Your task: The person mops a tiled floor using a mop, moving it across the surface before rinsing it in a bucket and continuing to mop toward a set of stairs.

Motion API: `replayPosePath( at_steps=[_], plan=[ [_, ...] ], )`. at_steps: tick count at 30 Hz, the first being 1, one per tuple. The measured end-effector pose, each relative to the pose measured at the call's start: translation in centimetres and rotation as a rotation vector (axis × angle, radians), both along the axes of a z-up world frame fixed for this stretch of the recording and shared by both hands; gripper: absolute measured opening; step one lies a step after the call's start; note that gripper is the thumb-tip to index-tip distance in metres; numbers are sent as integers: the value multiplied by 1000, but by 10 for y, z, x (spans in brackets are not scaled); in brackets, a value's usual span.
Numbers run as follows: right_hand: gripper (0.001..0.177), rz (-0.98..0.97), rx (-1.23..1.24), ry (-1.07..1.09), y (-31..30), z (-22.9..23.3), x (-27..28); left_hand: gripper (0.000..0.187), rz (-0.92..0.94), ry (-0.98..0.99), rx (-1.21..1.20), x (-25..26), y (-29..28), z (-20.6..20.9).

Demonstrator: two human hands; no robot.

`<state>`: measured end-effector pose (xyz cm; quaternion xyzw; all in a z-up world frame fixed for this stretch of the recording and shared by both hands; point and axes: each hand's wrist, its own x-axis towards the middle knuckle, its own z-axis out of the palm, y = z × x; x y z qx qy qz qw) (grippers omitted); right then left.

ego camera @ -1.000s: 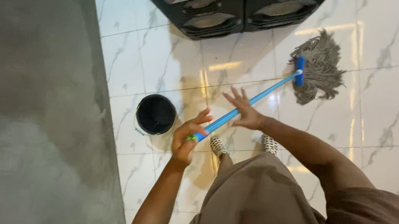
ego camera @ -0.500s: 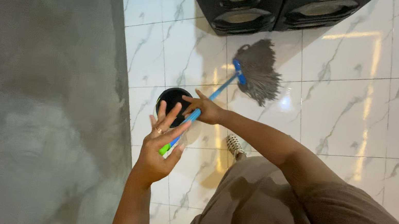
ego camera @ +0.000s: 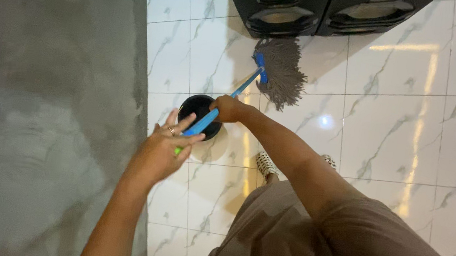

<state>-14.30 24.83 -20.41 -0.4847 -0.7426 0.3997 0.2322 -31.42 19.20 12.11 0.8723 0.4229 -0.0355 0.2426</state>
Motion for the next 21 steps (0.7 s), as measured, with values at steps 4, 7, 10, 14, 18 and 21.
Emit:
replayPosePath(
  at_steps=[4, 7, 10, 14, 18, 21],
  plan=[
    [39, 25, -121, 29, 10, -7, 12, 31, 52, -70, -4, 12, 11, 6],
    [41, 40, -158, 21, 23, -19, 32, 30, 67, -62, -32, 28, 27, 13],
    [42, 44, -94, -7, 23, -36, 60, 34, 132, -43, -108, 49, 38, 4],
    [38, -106, -327, -7, -15, -60, 120, 33, 72, -17, -142, 74, 27, -45],
    [49, -36, -242, -381, -75, -95, 191, 36, 17, -85, -231, 108, -19, -133],
    [39, -125, -129, -419, -146, -113, 261, 40, 67, -201, -432, 157, -75, -193]
  ],
)
